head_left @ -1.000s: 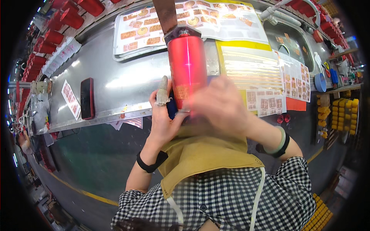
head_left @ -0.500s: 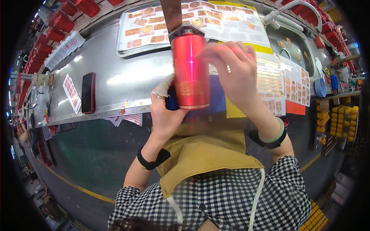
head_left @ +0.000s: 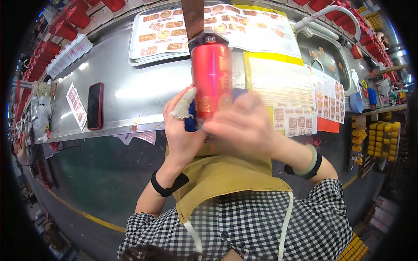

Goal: The recorder is applying branding labels and decorative stickers to red cylindrical liquor bottles on a factory assembly line.

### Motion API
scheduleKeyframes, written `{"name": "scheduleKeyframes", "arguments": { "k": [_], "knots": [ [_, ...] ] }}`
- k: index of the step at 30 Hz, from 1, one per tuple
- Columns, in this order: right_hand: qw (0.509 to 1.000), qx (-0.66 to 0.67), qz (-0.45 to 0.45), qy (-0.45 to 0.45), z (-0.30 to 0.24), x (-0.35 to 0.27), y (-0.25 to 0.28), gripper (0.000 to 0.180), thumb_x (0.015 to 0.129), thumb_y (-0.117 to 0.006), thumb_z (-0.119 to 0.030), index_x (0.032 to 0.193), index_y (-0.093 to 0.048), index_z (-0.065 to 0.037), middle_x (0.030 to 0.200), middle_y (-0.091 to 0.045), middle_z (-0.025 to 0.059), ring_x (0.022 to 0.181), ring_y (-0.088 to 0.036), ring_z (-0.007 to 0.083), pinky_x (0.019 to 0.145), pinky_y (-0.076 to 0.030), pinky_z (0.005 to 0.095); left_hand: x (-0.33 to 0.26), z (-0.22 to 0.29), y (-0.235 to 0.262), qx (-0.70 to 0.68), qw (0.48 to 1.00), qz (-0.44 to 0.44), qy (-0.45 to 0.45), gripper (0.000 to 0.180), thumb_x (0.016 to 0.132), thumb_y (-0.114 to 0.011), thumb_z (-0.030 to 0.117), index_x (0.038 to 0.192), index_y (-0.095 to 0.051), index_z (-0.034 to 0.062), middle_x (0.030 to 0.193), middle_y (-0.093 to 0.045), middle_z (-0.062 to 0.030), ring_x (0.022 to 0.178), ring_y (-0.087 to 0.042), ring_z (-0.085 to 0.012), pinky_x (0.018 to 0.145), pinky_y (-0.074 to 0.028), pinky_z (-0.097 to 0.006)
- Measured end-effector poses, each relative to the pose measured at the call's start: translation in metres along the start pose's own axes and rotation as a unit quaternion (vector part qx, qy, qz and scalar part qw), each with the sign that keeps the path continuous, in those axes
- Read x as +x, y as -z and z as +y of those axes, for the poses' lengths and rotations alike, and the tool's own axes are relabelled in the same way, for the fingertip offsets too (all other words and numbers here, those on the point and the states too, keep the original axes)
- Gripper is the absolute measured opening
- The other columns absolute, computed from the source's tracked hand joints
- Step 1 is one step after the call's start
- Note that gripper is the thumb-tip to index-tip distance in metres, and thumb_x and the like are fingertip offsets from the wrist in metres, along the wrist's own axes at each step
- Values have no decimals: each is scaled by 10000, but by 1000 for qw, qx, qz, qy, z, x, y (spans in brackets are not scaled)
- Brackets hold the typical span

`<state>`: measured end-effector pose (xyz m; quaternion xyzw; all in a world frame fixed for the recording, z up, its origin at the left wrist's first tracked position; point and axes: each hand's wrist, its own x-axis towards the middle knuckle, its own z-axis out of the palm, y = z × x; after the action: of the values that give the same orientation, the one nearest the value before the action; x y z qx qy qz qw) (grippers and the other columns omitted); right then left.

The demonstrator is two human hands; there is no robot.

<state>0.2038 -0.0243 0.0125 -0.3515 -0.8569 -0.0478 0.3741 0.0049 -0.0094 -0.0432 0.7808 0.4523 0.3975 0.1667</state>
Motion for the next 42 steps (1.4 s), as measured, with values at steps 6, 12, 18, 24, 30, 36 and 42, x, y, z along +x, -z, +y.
{"name": "scheduleKeyframes", "arguments": {
  "k": [6,12,18,24,30,36,42],
  "knots": [
    [982,-67,53,-170,43,14,-3,167,818,-707,-163,985,-716,-158,899,-674,-15,767,-595,176,756,-409,376,-7,-11,-11,-176,973,-63,134,1110,695,-949,110,1574,-283,-19,1471,-562,-175,1323,-576,-259,1138,-438,-377],
    [993,-16,-54,-104,-3,12,4,178,793,-721,-205,963,-678,-172,856,-606,-15,754,-575,179,731,-405,369,-2,8,-3,-8,1000,17,20,851,672,-948,230,1400,-583,-17,1439,-602,-153,1349,-535,-292,1195,-317,-469],
    [993,-109,-30,-42,13,16,5,171,821,-670,-193,989,-688,-167,911,-617,-4,808,-582,200,766,-438,371,-1,17,4,22,1000,17,4,869,679,-934,213,1431,-557,-7,1456,-591,-139,1348,-534,-298,1175,-326,-463],
    [988,-117,11,-97,36,36,4,141,809,-728,-177,946,-698,-164,843,-643,10,760,-595,224,719,-416,383,-4,18,-5,-76,996,52,16,844,717,-911,161,1445,-522,-17,1450,-585,-171,1330,-529,-330,1146,-358,-458],
    [962,6,135,-239,32,30,16,185,824,-775,-90,988,-691,-99,907,-700,35,788,-638,260,735,-438,370,-11,-9,-1,-160,981,-31,102,901,700,-931,156,1462,-485,-22,1446,-578,-144,1316,-509,-366,1144,-362,-465],
    [991,-34,37,-121,-3,-8,13,257,744,-720,-89,987,-759,-161,940,-705,-30,829,-625,168,751,-444,347,-4,-4,2,-44,998,-16,-31,930,705,-898,70,1504,-432,-27,1433,-579,-179,1331,-520,-335,1118,-410,-438],
    [991,71,-26,-114,-45,-28,8,247,762,-744,-108,1009,-747,-121,908,-700,-26,753,-621,163,719,-477,308,-8,-9,1,-99,994,-38,4,850,757,-856,100,1477,-439,-72,1487,-525,-237,1290,-546,-387,1155,-339,-506]
  ]
}}
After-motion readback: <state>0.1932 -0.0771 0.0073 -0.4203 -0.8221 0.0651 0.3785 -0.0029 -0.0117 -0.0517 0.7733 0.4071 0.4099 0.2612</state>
